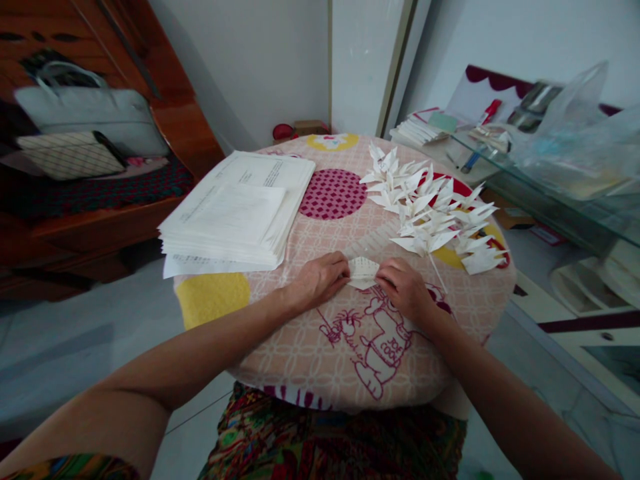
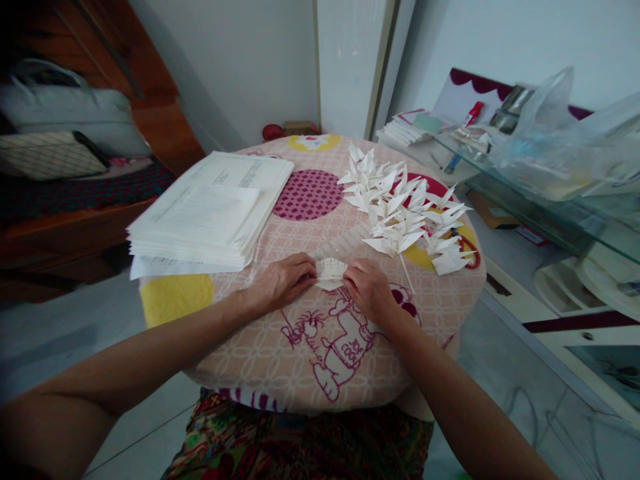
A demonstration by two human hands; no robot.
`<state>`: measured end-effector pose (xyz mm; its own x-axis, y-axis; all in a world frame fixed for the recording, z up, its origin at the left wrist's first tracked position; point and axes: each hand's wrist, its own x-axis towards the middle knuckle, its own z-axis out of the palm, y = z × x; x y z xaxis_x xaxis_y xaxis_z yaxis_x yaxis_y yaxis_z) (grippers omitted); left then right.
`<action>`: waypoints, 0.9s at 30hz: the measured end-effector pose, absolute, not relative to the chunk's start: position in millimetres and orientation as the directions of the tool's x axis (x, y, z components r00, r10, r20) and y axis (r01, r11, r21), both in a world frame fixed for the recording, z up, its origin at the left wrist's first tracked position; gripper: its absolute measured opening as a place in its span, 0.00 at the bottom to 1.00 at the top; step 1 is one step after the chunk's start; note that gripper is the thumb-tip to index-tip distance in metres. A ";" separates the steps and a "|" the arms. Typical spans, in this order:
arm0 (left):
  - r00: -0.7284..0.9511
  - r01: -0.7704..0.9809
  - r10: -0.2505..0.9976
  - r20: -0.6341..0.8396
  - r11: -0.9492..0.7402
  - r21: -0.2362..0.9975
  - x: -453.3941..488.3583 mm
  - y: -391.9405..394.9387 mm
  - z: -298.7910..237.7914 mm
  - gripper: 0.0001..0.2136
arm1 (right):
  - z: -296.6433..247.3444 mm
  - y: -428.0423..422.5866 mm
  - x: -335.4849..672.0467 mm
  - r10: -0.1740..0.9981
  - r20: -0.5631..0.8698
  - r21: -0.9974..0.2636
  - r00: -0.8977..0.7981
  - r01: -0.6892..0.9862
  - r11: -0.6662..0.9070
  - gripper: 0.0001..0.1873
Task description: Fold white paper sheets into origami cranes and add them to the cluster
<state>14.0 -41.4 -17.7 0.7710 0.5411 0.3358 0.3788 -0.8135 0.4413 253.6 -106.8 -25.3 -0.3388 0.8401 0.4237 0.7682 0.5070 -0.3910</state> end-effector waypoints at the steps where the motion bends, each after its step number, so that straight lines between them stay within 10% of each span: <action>1: 0.784 0.369 0.522 0.337 -0.828 0.422 12.9 -41.0 -18.1 0.06 | -25.8 -108.0 254.3 0.834 0.429 -0.384 -0.346 0.766 0.515 0.09; 27: 0.783 0.394 0.568 0.253 -0.768 0.505 25.7 -41.1 -9.4 0.04 | -21.8 -108.3 243.0 0.823 0.451 -0.406 -0.344 0.743 0.533 0.07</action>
<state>25.7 -41.1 -9.4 0.7829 0.5684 0.2528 0.3945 -0.7678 0.5048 243.0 -108.3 -21.8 -0.3442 0.8235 0.4510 0.7427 0.5327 -0.4057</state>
